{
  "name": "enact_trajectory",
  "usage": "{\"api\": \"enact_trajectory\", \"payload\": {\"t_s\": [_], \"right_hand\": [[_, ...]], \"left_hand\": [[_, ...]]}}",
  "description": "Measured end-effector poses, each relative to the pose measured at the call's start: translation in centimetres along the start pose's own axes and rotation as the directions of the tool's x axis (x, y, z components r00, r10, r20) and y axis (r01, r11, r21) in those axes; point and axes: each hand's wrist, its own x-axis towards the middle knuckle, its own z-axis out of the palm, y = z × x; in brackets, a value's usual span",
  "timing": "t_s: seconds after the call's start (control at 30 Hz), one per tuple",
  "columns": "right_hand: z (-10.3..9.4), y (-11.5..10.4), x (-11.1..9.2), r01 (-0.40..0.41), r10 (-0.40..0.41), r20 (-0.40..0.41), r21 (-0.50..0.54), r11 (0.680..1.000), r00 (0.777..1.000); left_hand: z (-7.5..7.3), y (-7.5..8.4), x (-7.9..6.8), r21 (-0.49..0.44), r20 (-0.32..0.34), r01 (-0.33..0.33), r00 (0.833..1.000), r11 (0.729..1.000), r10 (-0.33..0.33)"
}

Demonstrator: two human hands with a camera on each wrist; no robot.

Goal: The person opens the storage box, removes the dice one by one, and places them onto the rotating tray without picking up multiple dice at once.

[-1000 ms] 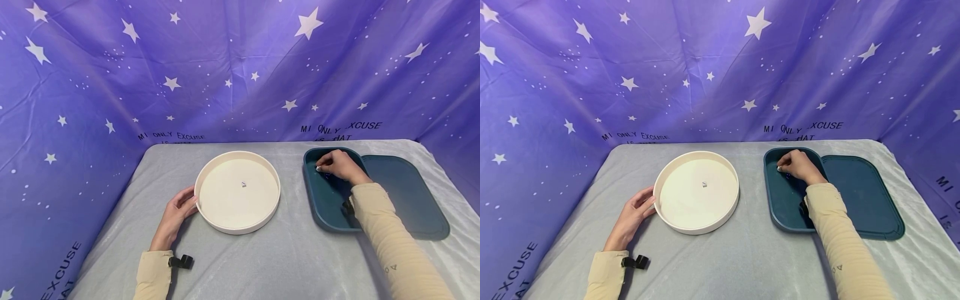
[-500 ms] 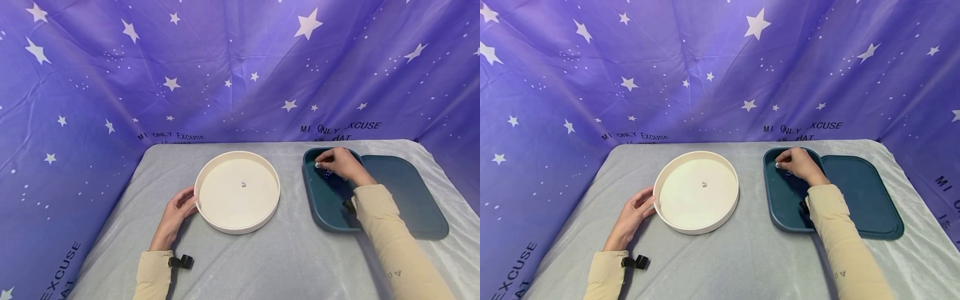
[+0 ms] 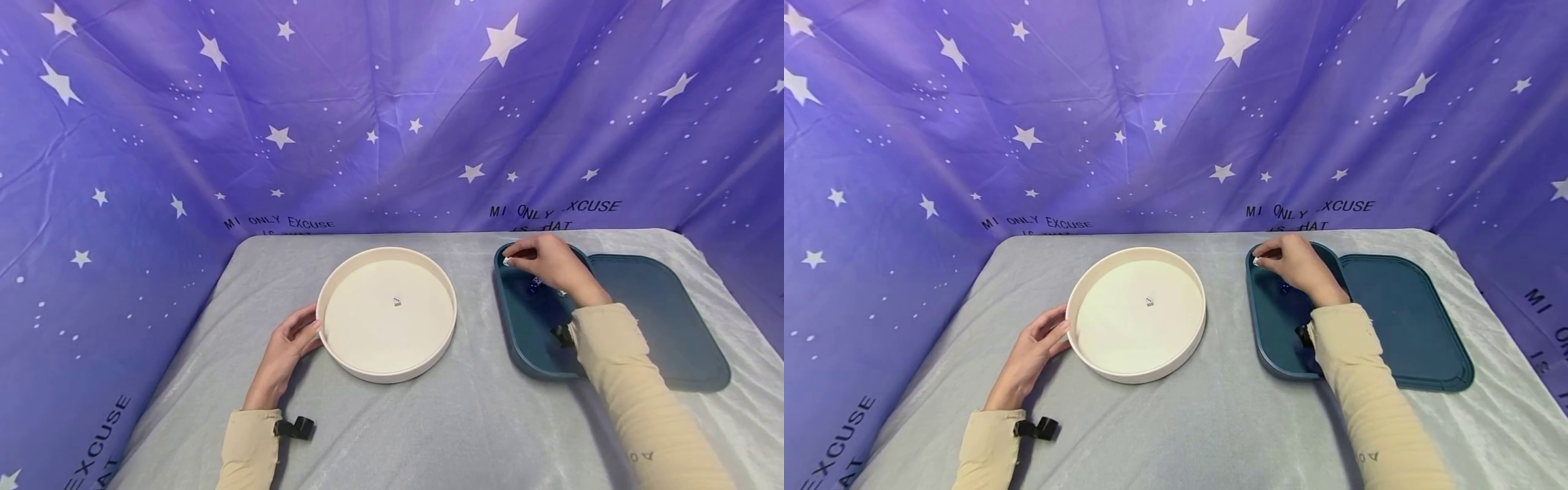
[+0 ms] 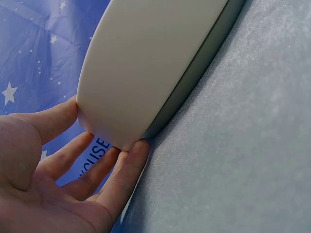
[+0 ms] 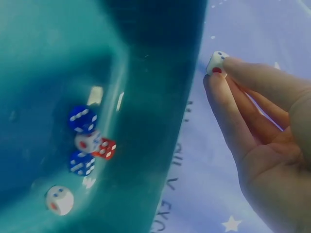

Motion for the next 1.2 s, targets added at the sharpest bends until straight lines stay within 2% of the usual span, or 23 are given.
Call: {"api": "enact_trajectory", "payload": {"t_s": [0.27, 0.5, 1.2], "right_hand": [[0.5, -1.7, 0.3, 0.055, -0.055, -0.031, 0.017, 0.998, 0.998], [1.1, -2.9, 0.6, 0.060, -0.059, -0.020, 0.032, 0.998, 0.998], [4.1, -5.8, 2.1, 0.153, -0.152, -0.015, 0.082, 0.985, 0.988]], "left_hand": [[0.0, 0.0, 0.0, -0.003, -0.001, -0.005, 1.000, 1.000, 0.005], [0.9, 2.3, -0.9, -0.010, 0.016, 0.015, 1.000, 1.000, -0.015], [0.8, 2.3, -1.0, -0.018, 0.027, 0.011, 1.000, 1.000, -0.011]]}}
